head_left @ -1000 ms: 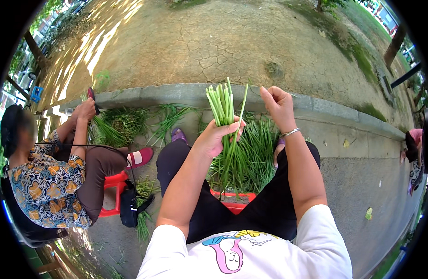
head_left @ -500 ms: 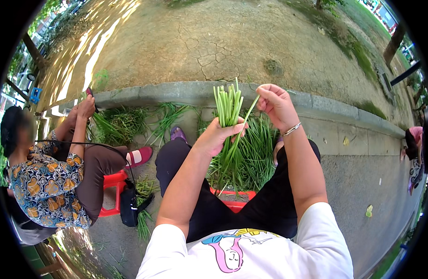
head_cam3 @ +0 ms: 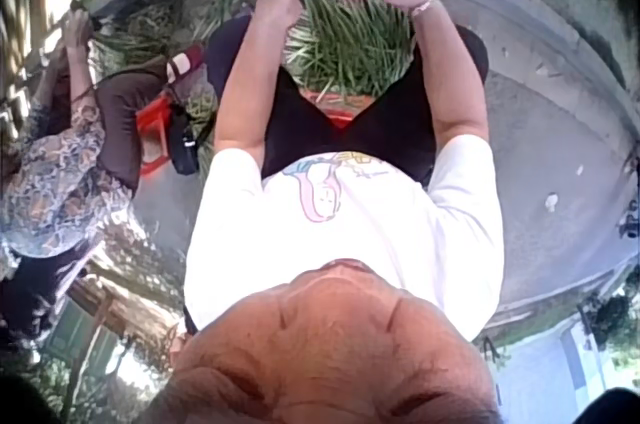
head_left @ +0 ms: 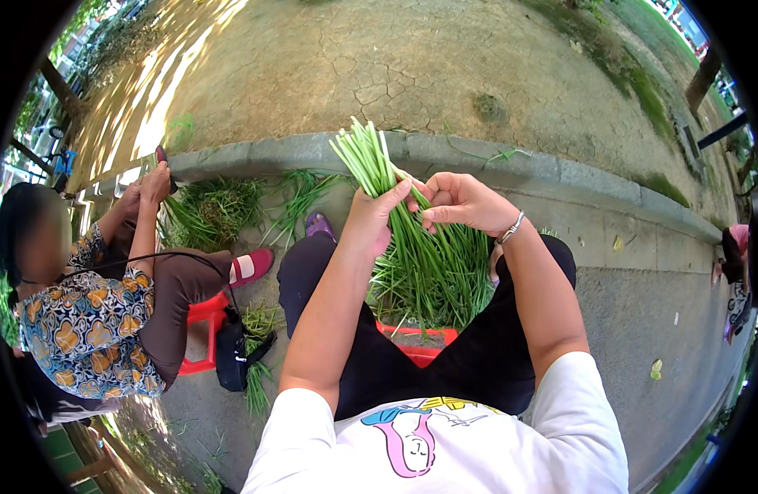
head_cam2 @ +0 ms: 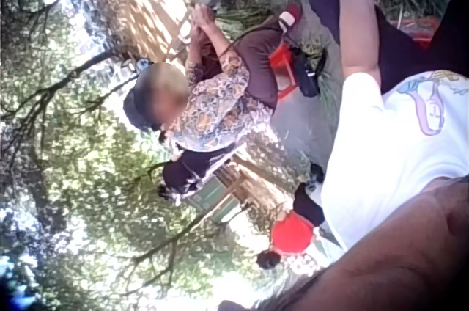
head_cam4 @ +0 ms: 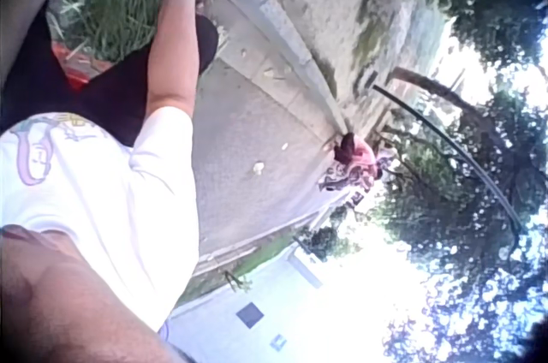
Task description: The person holds a bundle of green stalks, peels away the outer layer from each stalk by hand, and places the cleaned stalks onto a pile on the ground while sitting on a stool.
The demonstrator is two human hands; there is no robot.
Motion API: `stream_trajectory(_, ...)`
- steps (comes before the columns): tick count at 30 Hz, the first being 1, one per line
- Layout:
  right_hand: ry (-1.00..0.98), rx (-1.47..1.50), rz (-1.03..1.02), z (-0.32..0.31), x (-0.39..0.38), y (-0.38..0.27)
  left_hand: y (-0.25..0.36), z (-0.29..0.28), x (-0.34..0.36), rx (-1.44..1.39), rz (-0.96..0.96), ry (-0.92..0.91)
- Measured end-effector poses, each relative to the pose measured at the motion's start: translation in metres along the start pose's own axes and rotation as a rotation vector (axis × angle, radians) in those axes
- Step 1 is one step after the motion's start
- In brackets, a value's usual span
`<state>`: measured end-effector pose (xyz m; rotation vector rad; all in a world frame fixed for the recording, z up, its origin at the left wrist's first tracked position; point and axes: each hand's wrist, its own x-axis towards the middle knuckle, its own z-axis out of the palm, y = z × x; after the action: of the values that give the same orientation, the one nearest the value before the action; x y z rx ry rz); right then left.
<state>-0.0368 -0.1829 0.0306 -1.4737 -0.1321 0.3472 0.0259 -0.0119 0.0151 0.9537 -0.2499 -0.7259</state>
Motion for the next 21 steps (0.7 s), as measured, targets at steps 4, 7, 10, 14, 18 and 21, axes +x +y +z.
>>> stream_trajectory(4, -0.016, 0.108, 0.111, 0.0, 0.002, -0.01, 0.002, -0.006, 0.003, 0.054, 0.062, 0.111)
stream_trajectory(7, -0.003, 0.116, 0.169, 0.0, 0.0, -0.017, 0.005, -0.011, 0.005, 0.048, 0.081, 0.162)
stream_trajectory(10, -0.013, 0.145, 0.185, -0.002, 0.0, -0.016, 0.009, -0.012, 0.009, 0.029, 0.13, 0.225)
stream_trajectory(14, 0.003, 0.119, 0.23, -0.003, 0.0, -0.018, 0.012, -0.015, 0.011, -0.017, 0.218, 0.273)
stream_trajectory(18, 0.043, 0.066, 0.244, -0.003, 0.0, -0.02, 0.015, -0.014, 0.009, -0.024, 0.179, 0.316)
stream_trajectory(21, 0.047, -0.013, 0.107, -0.002, 0.002, -0.013, 0.013, -0.015, 0.01, 0.0, 0.169, 0.31)
